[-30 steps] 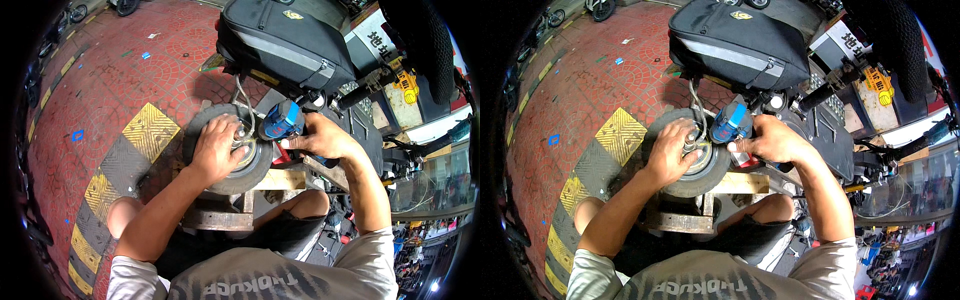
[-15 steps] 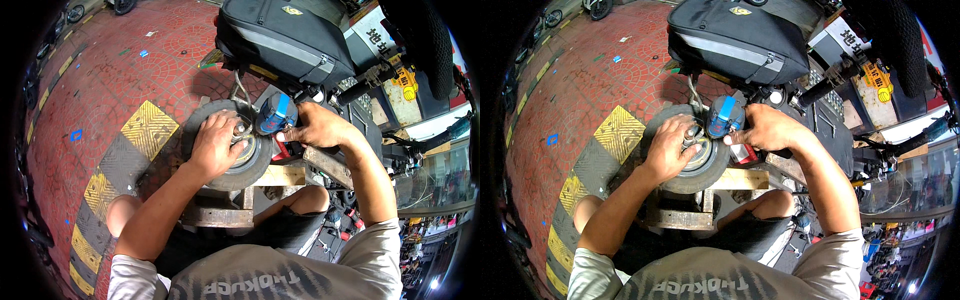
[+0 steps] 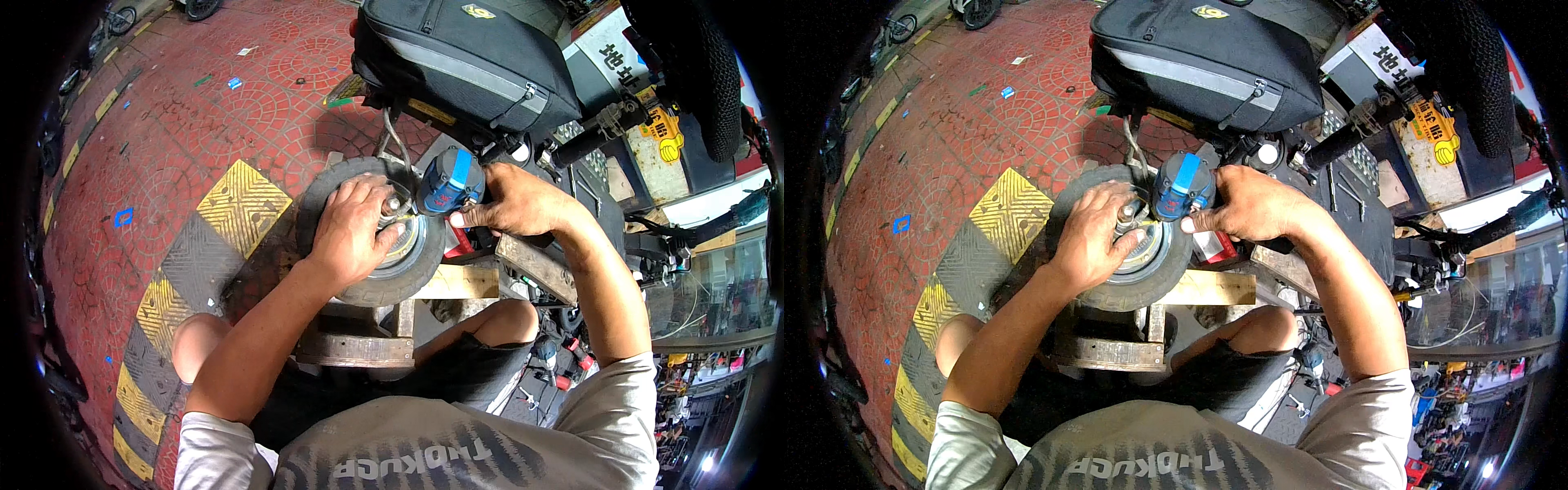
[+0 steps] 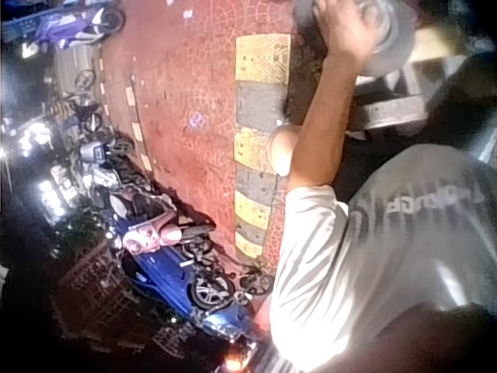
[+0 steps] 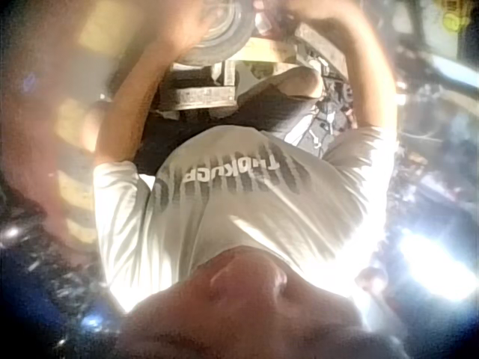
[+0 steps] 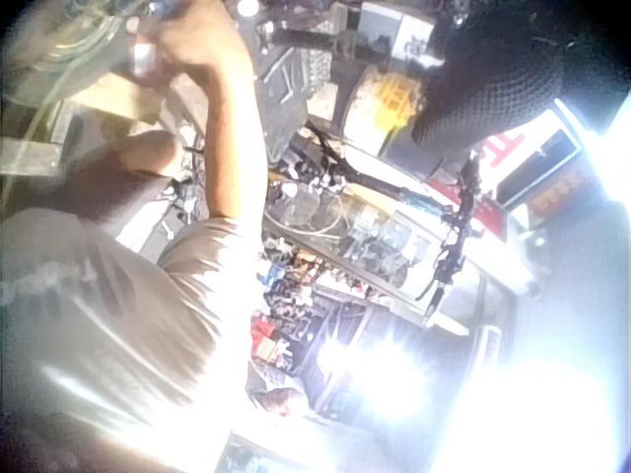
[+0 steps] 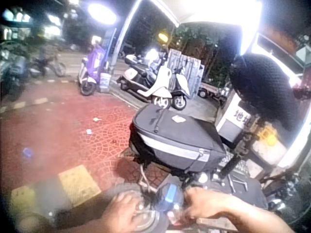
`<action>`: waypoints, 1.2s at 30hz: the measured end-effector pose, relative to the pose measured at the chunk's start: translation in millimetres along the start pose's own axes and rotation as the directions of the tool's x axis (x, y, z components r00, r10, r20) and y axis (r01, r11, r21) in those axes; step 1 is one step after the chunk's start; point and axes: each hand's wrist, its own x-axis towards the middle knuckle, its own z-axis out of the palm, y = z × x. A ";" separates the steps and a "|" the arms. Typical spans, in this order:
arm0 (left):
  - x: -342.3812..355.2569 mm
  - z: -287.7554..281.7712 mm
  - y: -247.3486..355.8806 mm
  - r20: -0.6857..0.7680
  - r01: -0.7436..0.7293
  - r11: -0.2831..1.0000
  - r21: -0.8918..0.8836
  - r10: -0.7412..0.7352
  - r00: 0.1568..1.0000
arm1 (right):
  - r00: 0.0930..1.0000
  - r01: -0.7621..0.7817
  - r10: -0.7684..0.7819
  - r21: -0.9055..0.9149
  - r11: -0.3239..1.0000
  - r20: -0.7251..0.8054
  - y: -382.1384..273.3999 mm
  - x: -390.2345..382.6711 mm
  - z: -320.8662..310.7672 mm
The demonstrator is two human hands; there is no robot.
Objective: The person works on an electric scooter wheel assembly, using a power drill and a hammer to loosen components and then working on the hub motor with their hands.
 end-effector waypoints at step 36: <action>5.0 -15.1 -4.6 0.084 0.089 0.994 -0.070 -0.083 0.993 | 0.993 0.017 0.024 0.328 0.944 -0.120 -13.1 -28.0 1.6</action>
